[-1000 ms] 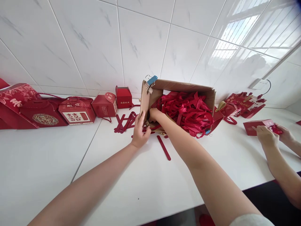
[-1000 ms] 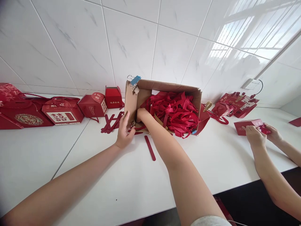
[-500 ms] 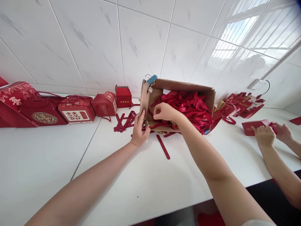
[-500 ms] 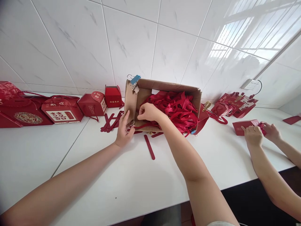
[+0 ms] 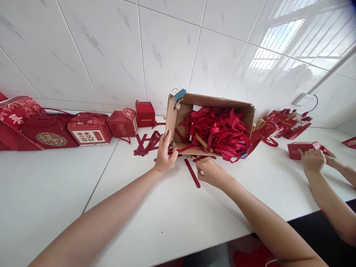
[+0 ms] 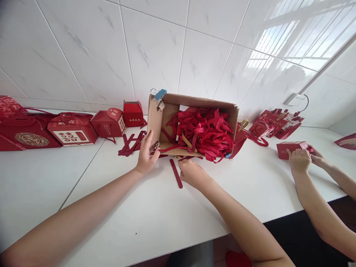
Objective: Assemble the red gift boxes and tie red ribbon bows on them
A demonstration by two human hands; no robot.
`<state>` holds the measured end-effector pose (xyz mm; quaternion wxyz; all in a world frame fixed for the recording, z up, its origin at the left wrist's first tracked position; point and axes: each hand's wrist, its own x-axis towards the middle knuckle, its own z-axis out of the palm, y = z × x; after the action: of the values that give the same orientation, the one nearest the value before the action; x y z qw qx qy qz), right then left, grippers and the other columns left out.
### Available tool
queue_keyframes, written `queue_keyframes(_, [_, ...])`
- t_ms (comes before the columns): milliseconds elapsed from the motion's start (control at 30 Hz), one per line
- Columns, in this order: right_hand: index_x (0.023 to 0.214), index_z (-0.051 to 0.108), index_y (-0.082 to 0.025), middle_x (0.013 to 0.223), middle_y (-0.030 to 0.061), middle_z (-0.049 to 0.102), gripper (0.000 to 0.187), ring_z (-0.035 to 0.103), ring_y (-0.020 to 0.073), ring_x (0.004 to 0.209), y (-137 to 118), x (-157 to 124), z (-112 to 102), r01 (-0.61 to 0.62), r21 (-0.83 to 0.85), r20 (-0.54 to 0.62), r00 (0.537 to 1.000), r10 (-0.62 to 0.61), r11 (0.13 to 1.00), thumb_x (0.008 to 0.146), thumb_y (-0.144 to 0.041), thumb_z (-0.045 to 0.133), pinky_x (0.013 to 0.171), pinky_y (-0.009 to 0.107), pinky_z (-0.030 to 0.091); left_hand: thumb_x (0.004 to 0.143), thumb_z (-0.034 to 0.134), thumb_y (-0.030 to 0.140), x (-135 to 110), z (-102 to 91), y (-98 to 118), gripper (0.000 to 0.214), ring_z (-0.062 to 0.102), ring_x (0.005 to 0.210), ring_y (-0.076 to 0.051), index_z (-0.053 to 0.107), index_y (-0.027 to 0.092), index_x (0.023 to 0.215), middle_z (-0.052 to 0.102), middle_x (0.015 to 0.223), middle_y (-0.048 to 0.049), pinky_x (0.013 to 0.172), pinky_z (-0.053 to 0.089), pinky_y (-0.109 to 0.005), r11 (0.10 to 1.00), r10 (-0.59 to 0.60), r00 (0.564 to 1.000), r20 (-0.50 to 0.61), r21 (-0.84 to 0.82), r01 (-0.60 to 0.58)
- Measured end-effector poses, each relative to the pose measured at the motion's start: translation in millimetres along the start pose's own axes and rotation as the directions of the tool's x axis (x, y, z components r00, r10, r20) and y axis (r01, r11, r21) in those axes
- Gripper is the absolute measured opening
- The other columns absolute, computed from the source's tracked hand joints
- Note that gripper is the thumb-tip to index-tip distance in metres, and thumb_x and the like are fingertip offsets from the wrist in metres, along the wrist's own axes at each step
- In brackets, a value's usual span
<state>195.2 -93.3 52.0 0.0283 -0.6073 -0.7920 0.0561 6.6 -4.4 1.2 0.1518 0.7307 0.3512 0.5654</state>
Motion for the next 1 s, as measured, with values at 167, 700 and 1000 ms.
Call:
queue_keyframes(167, [0.085, 0.065, -0.013, 0.093, 0.0113, 0.068, 0.017, 0.065, 0.0205, 0.08, 7, 6, 14, -0.044, 0.018, -0.022, 0.999, 0.045, 0.999, 0.081, -0.004, 0.051, 0.061, 0.026, 0.043, 0.087, 0.048, 0.017, 1, 0.1, -1, 0.069, 0.031, 0.143, -0.028, 0.026, 0.029, 0.151, 0.037, 0.151, -0.0091, 0.116, 0.033, -0.046, 1.0, 0.02, 1.0, -0.002, 0.01, -0.02])
queue_keyframes(700, [0.082, 0.072, -0.017, 0.099, 0.0086, 0.071, 0.02, 0.067, 0.0216, 0.095, 18, 12, 25, -0.02, 0.204, -0.155, 0.987, 0.052, 0.979, 0.083, -0.003, 0.057, 0.086, 0.03, 0.052, 0.086, 0.048, 0.016, 1, 0.1, -2, 0.068, 0.033, 0.141, -0.028, 0.027, 0.027, 0.151, 0.038, 0.15, -0.0105, 0.117, 0.031, -0.047, 0.999, 0.046, 0.999, -0.015, 0.011, -0.046])
queue_keyframes(1000, [0.077, 0.072, -0.017, 0.095, 0.0074, 0.074, 0.024, 0.068, 0.023, 0.095, 21, 11, 26, -0.008, 0.26, -0.191, 0.98, 0.06, 0.966, 0.08, 0.0, 0.055, 0.084, 0.032, 0.052, 0.087, 0.048, 0.016, 1, -0.5, -1, 0.069, 0.034, 0.141, -0.027, 0.025, 0.028, 0.151, 0.038, 0.15, -0.0106, 0.114, 0.037, -0.045, 0.999, 0.037, 0.999, -0.003, -0.007, -0.037])
